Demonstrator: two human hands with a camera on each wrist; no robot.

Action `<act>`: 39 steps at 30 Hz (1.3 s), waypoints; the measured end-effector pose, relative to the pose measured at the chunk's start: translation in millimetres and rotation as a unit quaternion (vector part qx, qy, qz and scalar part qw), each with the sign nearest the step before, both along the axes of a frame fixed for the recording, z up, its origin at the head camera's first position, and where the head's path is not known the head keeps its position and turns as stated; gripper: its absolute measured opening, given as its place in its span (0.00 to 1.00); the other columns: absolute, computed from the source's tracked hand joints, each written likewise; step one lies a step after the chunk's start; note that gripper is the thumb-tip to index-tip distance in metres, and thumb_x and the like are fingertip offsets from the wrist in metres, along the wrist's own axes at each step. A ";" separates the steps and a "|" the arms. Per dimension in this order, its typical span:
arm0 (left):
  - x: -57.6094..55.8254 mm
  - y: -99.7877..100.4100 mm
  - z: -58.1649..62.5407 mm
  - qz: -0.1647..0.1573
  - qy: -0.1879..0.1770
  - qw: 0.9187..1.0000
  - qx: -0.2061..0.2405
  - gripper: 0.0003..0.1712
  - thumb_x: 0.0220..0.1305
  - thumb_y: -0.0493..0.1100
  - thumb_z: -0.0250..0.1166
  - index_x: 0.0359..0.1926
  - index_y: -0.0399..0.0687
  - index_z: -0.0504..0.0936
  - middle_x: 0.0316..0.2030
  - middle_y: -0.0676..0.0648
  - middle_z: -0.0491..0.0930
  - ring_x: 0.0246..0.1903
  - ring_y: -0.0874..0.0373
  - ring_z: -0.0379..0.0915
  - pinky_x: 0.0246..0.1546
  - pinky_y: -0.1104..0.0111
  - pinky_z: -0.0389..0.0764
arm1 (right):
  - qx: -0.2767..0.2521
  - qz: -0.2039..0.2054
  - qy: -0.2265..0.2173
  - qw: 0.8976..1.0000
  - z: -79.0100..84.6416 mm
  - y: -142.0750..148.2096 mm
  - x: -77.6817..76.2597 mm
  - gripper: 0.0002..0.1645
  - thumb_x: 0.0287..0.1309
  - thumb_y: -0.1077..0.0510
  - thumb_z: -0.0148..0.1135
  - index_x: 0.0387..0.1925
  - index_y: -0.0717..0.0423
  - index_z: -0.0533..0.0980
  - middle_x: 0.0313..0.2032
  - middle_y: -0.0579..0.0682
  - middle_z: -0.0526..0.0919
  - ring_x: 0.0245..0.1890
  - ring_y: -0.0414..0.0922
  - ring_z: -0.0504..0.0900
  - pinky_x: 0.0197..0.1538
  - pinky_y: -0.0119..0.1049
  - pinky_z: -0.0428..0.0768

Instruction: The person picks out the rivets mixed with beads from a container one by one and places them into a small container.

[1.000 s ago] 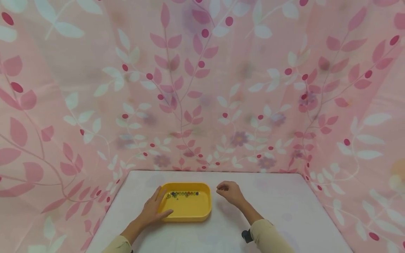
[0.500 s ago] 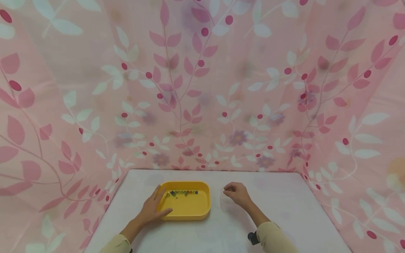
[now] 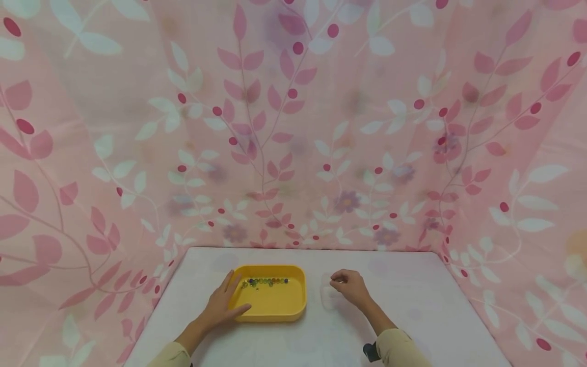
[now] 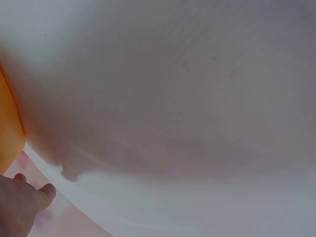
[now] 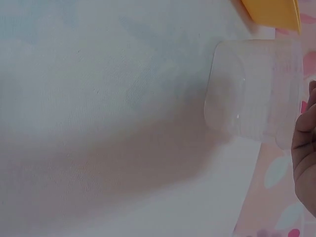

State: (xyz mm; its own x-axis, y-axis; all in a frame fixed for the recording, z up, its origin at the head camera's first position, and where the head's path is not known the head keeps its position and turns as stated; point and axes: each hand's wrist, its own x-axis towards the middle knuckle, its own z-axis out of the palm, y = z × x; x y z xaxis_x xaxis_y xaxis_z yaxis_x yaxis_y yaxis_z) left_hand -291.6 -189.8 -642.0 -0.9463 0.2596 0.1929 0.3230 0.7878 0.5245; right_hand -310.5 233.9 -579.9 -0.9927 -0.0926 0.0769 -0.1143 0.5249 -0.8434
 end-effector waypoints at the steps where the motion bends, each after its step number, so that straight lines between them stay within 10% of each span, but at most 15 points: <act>1: -0.2 0.5 -0.2 0.000 -0.001 1.000 -0.001 0.58 0.56 0.73 0.63 0.77 0.49 0.54 0.77 0.36 0.45 0.73 0.35 0.50 0.64 0.32 0.55 | -0.002 -0.002 -0.001 1.000 0.3 0.4 0.1 0.10 0.58 0.61 0.69 0.39 0.64 0.83 0.35 0.54 0.88 0.22 0.37 0.77 0.22 0.32 0.75; 19: 1.3 -1.6 7.6 0.000 -0.015 1.000 0.006 0.58 0.56 0.73 0.62 0.78 0.50 0.53 0.78 0.37 0.42 0.74 0.36 0.48 0.66 0.33 0.54 | -0.038 0.006 -0.019 0.999 -6.1 -1.3 -1.3 0.11 0.59 0.63 0.68 0.40 0.67 0.81 0.34 0.66 0.85 0.25 0.41 0.80 0.23 0.34 0.78; 39: -0.5 0.1 3.5 0.000 -0.017 1.000 0.008 0.58 0.56 0.74 0.62 0.78 0.50 0.53 0.78 0.37 0.42 0.74 0.36 0.49 0.67 0.35 0.54 | -0.028 -0.006 -0.019 0.999 -7.5 -6.4 -3.3 0.11 0.56 0.62 0.70 0.40 0.66 0.82 0.35 0.54 0.88 0.25 0.41 0.80 0.22 0.34 0.78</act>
